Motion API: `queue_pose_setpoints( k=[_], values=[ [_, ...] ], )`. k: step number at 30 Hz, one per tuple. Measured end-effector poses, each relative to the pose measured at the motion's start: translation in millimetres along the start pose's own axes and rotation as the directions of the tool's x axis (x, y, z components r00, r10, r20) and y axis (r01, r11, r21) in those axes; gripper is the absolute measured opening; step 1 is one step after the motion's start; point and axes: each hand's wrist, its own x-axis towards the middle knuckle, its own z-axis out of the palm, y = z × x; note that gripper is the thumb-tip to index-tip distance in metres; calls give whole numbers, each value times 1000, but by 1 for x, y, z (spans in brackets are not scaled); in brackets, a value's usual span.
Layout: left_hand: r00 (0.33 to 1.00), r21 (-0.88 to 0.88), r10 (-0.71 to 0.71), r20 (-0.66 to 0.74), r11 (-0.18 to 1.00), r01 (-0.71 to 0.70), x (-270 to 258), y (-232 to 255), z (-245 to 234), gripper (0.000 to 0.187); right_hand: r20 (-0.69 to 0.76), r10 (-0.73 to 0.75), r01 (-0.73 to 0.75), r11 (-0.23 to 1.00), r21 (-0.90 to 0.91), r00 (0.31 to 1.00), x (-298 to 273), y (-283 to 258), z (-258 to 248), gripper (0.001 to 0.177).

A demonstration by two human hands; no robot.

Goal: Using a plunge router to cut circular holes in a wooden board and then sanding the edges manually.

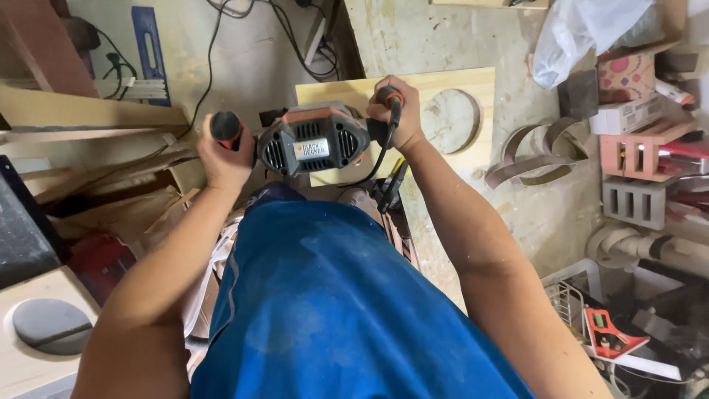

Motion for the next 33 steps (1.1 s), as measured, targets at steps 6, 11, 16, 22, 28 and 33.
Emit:
queue_pose_setpoints(
  k=[6, 11, 16, 22, 28, 33],
  values=[
    [981, 58, -127, 149, 991, 119, 23, 18, 2, 19, 10, 72, -73, 996, 60, 997, 11, -37, -2, 19],
    [965, 92, -183, 189, 981, 168, 36, 28, 12, 19, 5, 79, -80, 994, 79, 997, 18, -36, -11, 17],
    [975, 2, -105, 196, 994, 107, 49, 28, 37, 18, -25, 72, -71, 997, 34, 997, 24, -29, -28, 15],
    [973, 40, -72, 219, 997, 65, 59, 30, 63, 18, -88, 62, -68, 996, -60, 994, 20, -31, -47, 15],
    [976, -44, 14, 217, 999, -5, 60, 53, 79, 22, -153, 157, -158, 987, 7, 976, 4, -31, -68, 19],
    [970, -144, 135, 201, 984, -107, 61, 61, 91, 20, -237, 245, -246, 969, 25, 940, -11, -46, -74, 20]
  ],
)
